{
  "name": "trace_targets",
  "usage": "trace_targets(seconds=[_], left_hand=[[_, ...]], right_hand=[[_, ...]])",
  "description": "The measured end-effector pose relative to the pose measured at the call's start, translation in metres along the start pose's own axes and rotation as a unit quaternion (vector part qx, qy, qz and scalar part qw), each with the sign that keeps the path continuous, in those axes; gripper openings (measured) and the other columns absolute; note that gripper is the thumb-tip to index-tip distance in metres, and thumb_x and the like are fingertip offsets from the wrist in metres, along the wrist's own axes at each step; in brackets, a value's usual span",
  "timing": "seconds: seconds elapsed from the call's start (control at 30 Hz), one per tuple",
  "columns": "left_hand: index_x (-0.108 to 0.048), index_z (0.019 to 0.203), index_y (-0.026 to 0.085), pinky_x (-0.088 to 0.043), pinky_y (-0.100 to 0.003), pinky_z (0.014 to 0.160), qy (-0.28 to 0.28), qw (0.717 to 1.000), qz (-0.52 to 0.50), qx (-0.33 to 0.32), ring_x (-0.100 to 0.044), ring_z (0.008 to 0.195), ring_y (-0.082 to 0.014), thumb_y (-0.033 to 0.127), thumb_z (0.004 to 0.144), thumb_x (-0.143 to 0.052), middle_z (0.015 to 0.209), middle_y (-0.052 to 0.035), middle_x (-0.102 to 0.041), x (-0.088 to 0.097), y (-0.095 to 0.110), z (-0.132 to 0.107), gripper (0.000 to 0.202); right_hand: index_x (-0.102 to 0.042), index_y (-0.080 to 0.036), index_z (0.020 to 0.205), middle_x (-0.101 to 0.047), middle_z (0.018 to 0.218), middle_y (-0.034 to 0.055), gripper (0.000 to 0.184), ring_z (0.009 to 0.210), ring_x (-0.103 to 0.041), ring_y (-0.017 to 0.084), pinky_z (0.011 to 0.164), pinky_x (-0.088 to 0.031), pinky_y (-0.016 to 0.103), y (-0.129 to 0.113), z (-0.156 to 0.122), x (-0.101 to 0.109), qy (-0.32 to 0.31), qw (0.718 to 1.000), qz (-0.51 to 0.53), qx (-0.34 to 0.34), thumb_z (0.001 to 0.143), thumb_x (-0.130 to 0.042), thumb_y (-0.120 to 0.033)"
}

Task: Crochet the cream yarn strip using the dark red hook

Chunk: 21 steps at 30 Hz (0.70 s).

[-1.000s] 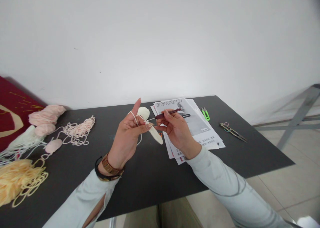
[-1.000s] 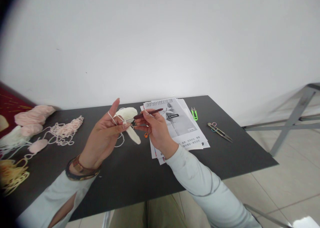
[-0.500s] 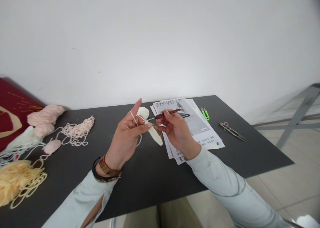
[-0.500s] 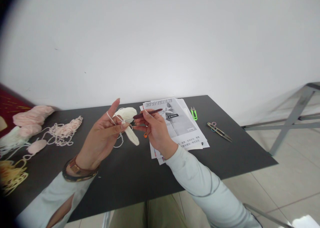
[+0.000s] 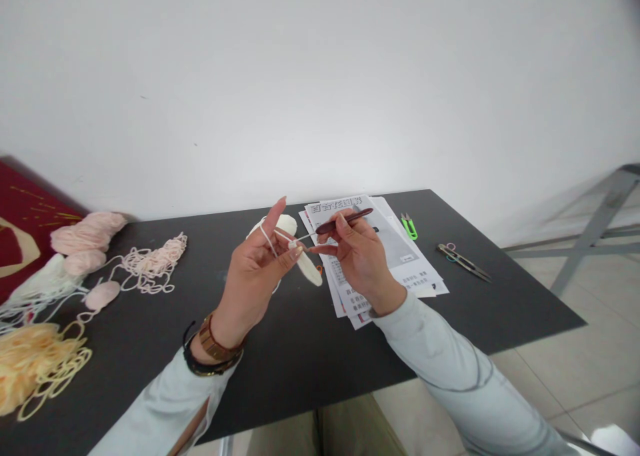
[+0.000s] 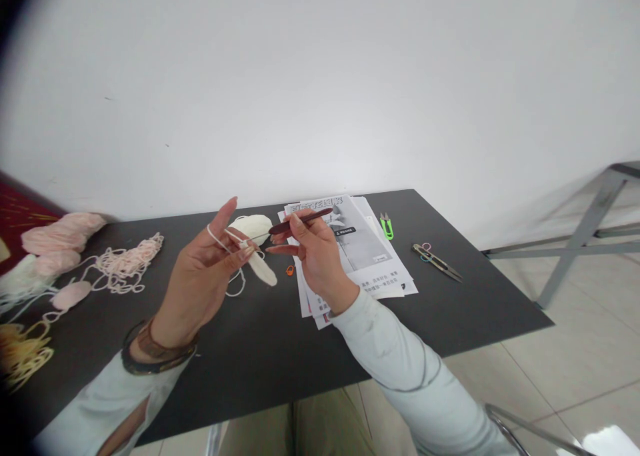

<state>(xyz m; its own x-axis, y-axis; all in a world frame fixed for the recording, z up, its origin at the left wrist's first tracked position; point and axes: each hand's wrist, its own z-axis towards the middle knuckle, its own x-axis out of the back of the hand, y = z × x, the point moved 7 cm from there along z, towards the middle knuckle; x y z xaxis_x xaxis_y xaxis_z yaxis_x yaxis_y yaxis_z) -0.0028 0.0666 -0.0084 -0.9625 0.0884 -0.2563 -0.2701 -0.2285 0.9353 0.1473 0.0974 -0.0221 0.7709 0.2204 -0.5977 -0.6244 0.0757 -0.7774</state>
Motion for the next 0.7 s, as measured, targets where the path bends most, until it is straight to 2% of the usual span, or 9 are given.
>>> trace_targets(seconds=[0.17, 0.43, 0.53, 0.7], left_hand=[[-0.066, 0.124, 0.031, -0.046, -0.024, 0.074, -0.040, 0.989, 0.137, -0.044, -0.054, 0.080, -0.0125, 0.023, 0.077, -0.075, 0.094, -0.0019, -0.063, -0.002, 0.010, 0.000, 0.049], [-0.074, 0.111, 0.028, -0.042, -0.025, 0.071, -0.047, 0.979, 0.196, -0.043, -0.054, 0.084, -0.0143, 0.026, 0.082, -0.071, 0.098, -0.0037, -0.064, 0.005, 0.012, 0.003, 0.030], [-0.074, 0.111, 0.028, -0.042, -0.024, 0.069, -0.021, 0.981, 0.194, -0.014, -0.056, 0.079, -0.0129, 0.027, 0.079, -0.074, 0.090, -0.0022, -0.066, 0.009, 0.007, 0.004, 0.032], [-0.069, 0.119, 0.029, -0.045, -0.022, 0.068, 0.020, 0.994, 0.107, 0.025, -0.057, 0.069, -0.0100, 0.023, 0.071, -0.080, 0.072, 0.0019, -0.064, 0.011, 0.002, 0.004, 0.050]], right_hand=[[-0.061, -0.019, 0.085, -0.065, 0.077, -0.0007, 0.032, 0.069, -0.062, 0.013, 0.060, -0.063, 0.027, 0.002, 0.000, -0.001, -0.003, 1.000, 0.012, -0.011, 0.075, -0.081, -0.042], [-0.060, -0.018, 0.084, -0.065, 0.077, 0.0000, 0.034, 0.069, -0.062, 0.014, 0.058, -0.063, 0.028, 0.006, 0.001, 0.003, 0.015, 1.000, 0.002, -0.026, 0.073, -0.082, -0.042], [-0.060, -0.018, 0.085, -0.066, 0.076, -0.0002, 0.035, 0.069, -0.062, 0.013, 0.058, -0.063, 0.027, 0.007, 0.001, 0.003, 0.017, 0.999, 0.005, -0.030, 0.072, -0.083, -0.041], [-0.061, -0.017, 0.085, -0.067, 0.075, 0.0003, 0.035, 0.068, -0.062, 0.013, 0.059, -0.064, 0.028, 0.011, 0.000, 0.005, 0.015, 0.999, 0.005, -0.038, 0.072, -0.083, -0.041]])
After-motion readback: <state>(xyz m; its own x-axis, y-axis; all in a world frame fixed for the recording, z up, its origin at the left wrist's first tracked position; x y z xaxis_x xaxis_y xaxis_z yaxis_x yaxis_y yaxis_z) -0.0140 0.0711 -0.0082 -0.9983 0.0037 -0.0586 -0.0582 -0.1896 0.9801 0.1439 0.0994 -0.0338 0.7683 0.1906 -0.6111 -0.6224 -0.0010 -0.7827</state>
